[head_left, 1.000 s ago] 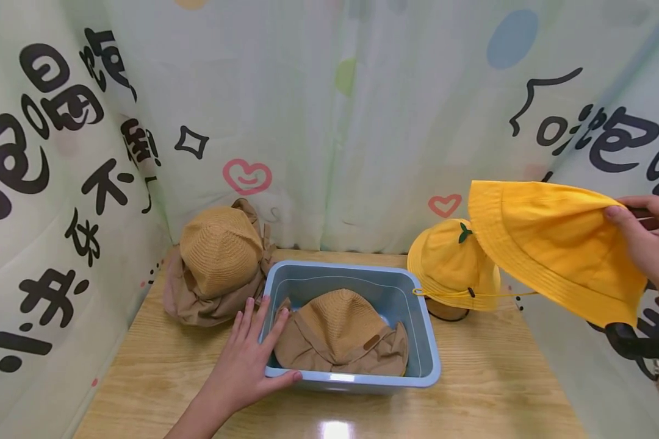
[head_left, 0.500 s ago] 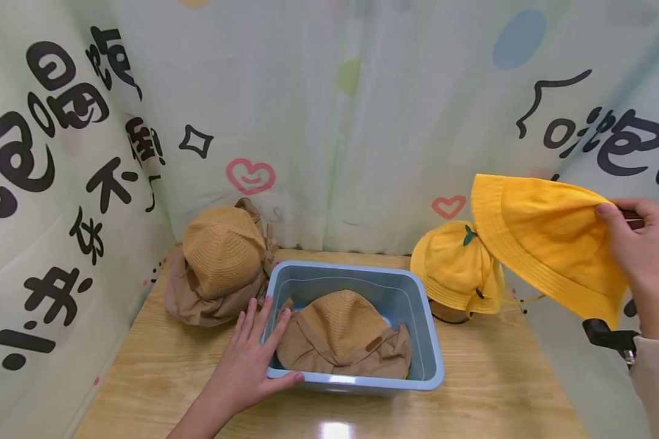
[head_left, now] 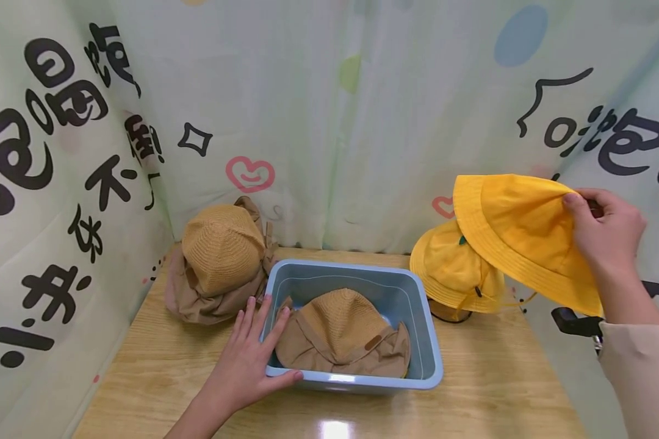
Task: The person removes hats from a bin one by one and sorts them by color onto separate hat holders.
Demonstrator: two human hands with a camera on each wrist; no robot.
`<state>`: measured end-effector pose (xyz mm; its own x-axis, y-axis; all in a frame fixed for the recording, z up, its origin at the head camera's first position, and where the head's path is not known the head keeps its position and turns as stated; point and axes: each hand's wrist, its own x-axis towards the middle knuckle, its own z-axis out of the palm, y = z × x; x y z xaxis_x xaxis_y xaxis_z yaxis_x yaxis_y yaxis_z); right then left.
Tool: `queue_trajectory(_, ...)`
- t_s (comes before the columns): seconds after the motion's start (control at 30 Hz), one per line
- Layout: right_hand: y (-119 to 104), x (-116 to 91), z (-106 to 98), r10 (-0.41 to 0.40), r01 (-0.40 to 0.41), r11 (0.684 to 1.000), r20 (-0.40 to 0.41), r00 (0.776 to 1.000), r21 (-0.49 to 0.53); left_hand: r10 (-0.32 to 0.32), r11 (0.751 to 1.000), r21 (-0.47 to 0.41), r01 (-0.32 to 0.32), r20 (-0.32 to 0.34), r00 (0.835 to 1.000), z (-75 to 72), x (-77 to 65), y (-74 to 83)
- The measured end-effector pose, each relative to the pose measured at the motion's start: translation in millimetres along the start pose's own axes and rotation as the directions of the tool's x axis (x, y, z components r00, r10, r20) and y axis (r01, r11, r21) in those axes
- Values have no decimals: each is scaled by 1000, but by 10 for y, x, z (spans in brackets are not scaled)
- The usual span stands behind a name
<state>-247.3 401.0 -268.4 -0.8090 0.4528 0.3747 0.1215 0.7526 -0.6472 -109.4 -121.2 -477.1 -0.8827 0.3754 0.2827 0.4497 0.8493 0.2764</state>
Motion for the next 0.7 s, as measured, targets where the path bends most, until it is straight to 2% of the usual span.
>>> queue_trajectory(0.2, -14, -41, 168, -79, 75, 996, 90, 993, 45, 14, 1000, 9, -14, -9, 1000, 3, -9, 1)
queue_trajectory(0.37, 27, -91, 378, -162, 169, 986, 220, 962, -13, 10, 1000, 0, -10, -10, 1000, -5, -1, -2)
queue_trajectory(0.47, 53, -106, 457, -160, 180, 982, 287, 944, -47, 3, 1000, -1, -3, 1, 1000, -16, 2, 1)
queue_trajectory(0.57, 21, -65, 444, -148, 164, 985, 261, 954, -43, -4, 1000, -3, 4, 12, 1000, -23, 5, 4)
queue_trajectory(0.7, -139, 95, 310, -88, 86, 996, 143, 986, 16, -8, 1000, -4, 8, 14, 1000, -32, 9, 2)
